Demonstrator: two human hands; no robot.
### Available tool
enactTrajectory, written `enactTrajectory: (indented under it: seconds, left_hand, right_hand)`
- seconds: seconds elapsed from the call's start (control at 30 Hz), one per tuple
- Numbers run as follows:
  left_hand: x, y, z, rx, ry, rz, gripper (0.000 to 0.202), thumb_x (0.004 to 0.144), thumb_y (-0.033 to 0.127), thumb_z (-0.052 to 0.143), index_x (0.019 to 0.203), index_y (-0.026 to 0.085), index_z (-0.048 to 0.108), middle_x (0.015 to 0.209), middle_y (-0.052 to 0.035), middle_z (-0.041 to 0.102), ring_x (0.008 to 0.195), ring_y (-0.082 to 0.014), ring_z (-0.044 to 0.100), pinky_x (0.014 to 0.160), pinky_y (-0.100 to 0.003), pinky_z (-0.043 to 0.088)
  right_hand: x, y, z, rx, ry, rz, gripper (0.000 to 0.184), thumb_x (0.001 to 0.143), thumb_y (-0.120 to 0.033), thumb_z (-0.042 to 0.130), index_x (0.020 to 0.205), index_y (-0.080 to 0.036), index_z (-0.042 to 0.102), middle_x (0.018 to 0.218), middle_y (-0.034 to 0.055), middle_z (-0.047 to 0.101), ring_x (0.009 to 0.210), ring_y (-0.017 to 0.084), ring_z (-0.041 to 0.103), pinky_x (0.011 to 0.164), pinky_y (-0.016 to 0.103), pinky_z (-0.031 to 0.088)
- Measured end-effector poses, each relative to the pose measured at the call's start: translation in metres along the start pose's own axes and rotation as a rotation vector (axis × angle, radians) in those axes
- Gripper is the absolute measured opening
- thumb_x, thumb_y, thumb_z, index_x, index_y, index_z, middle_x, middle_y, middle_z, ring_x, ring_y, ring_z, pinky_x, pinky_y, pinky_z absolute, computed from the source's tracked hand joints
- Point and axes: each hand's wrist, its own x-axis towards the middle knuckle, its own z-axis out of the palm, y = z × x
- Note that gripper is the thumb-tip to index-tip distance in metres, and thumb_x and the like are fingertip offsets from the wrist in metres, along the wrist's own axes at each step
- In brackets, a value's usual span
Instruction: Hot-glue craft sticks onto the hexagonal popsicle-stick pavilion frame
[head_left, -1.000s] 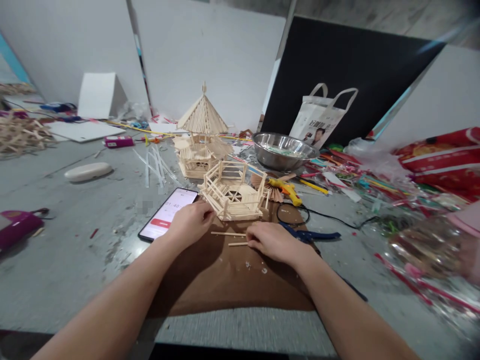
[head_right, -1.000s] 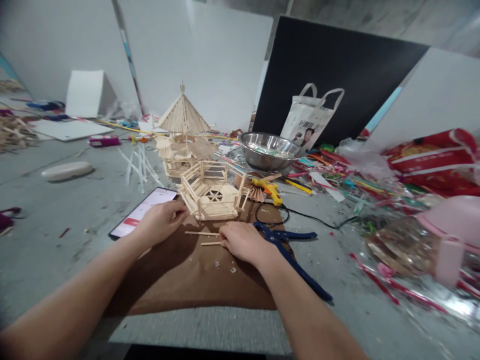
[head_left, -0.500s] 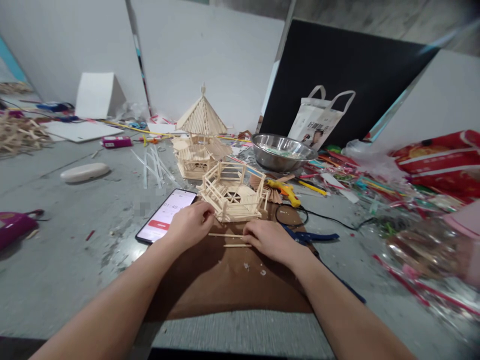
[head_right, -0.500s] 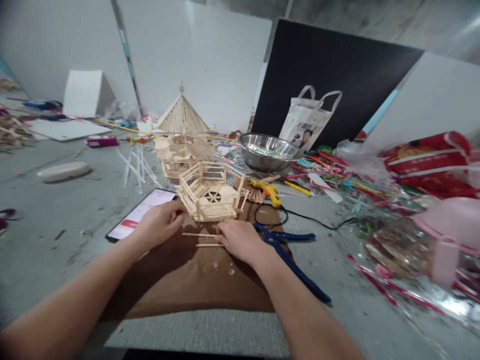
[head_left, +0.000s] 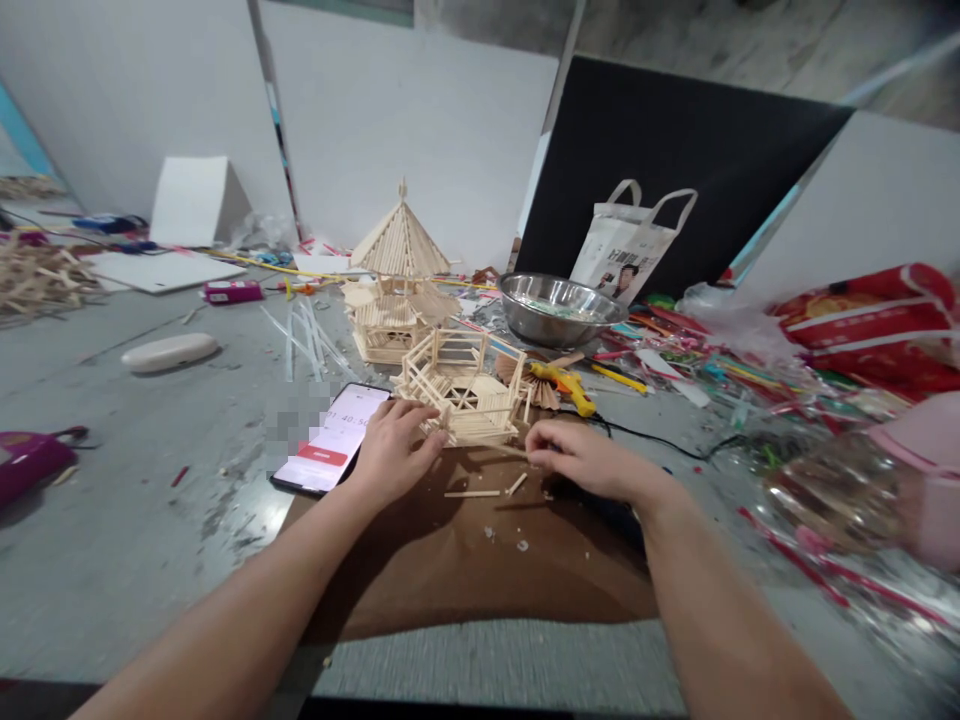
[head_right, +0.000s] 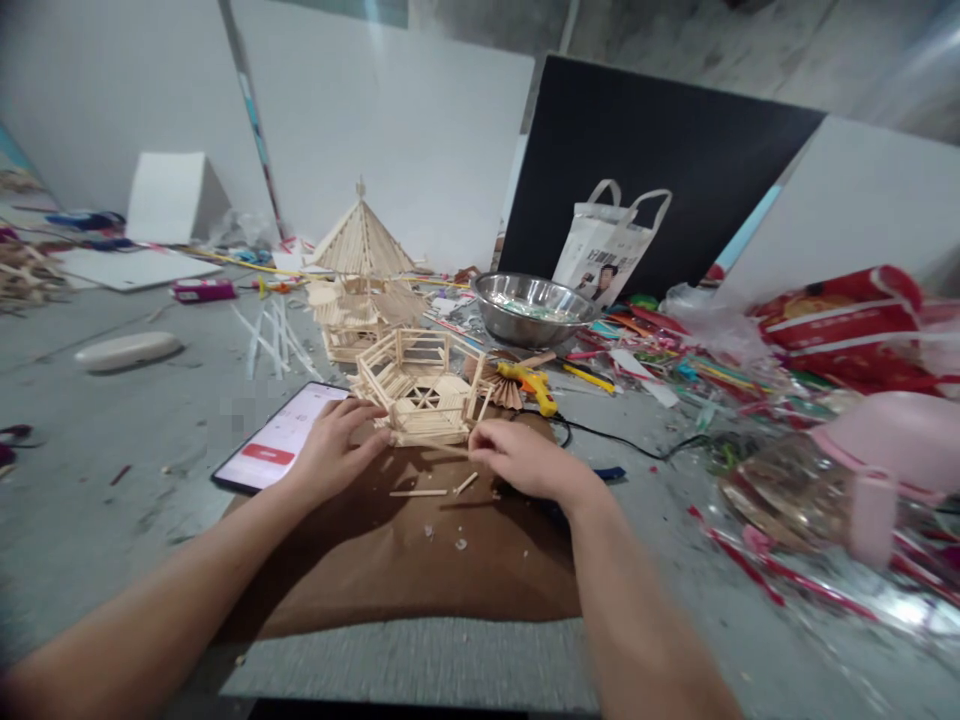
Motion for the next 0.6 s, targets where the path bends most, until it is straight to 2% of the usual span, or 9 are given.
enactTrajectory:
  seconds: [0.07, 0.13, 0.2, 0.27, 0.37, 0.6]
  left_hand:
    - [0.000, 0.000, 0.001, -0.012, 0.002, 0.009, 0.029, 0.074, 0.036, 0.046, 0.092, 0.018, 0.060, 0.094, -0.0057, 0.058, 0.091, -0.0199, 0.047, 0.083, -0.035, 0.036]
    - [0.000, -0.001, 0.002, -0.022, 0.011, 0.017, 0.029, 0.074, 0.035, 0.046, 0.092, 0.017, 0.060, 0.095, -0.0062, 0.058, 0.092, -0.0195, 0.047, 0.083, -0.034, 0.037]
    - [0.000, -0.002, 0.003, -0.030, 0.013, 0.024, 0.029, 0.074, 0.035, 0.046, 0.092, 0.017, 0.060, 0.095, -0.0064, 0.058, 0.092, -0.0193, 0.047, 0.083, -0.033, 0.037]
    - [-0.001, -0.002, 0.003, -0.034, 0.006, 0.026, 0.029, 0.075, 0.035, 0.045, 0.091, 0.017, 0.061, 0.095, -0.0063, 0.058, 0.091, -0.0190, 0.047, 0.083, -0.033, 0.037]
    - [-0.001, -0.002, 0.002, -0.034, 0.000, 0.023, 0.029, 0.075, 0.035, 0.045, 0.091, 0.017, 0.062, 0.095, -0.0062, 0.058, 0.090, -0.0188, 0.047, 0.083, -0.033, 0.037]
    - [0.001, -0.003, 0.001, -0.031, -0.007, 0.021, 0.026, 0.077, 0.033, 0.042, 0.082, 0.019, 0.063, 0.089, -0.0046, 0.061, 0.085, -0.0177, 0.050, 0.081, -0.034, 0.037]
  right_hand:
    - [0.001, 0.004, -0.005, 0.212, 0.165, 0.021, 0.016, 0.078, -0.031, 0.041, 0.077, -0.018, 0.048, 0.078, 0.0017, 0.055, 0.070, 0.012, 0.049, 0.063, 0.023, 0.037]
    - [0.006, 0.007, -0.002, 0.397, 0.339, 0.025, 0.017, 0.078, -0.034, 0.041, 0.075, -0.018, 0.045, 0.088, 0.0041, 0.054, 0.084, 0.014, 0.050, 0.071, 0.025, 0.037]
    - [0.013, 0.008, 0.006, 0.515, 0.425, 0.017, 0.017, 0.076, -0.034, 0.043, 0.072, -0.018, 0.043, 0.098, 0.0056, 0.053, 0.101, 0.015, 0.045, 0.080, 0.026, 0.034]
    - [0.019, 0.008, 0.014, 0.579, 0.422, 0.024, 0.016, 0.074, -0.034, 0.046, 0.072, -0.018, 0.043, 0.101, 0.0054, 0.053, 0.108, 0.016, 0.040, 0.084, 0.027, 0.032]
    - [0.024, 0.008, 0.020, 0.634, 0.403, 0.072, 0.018, 0.072, -0.035, 0.047, 0.074, -0.018, 0.043, 0.098, 0.0044, 0.054, 0.104, 0.016, 0.043, 0.082, 0.028, 0.033]
    - [0.022, 0.004, 0.020, 0.703, 0.405, 0.076, 0.023, 0.068, -0.039, 0.052, 0.072, -0.018, 0.044, 0.096, 0.0043, 0.056, 0.104, 0.016, 0.044, 0.085, 0.028, 0.032]
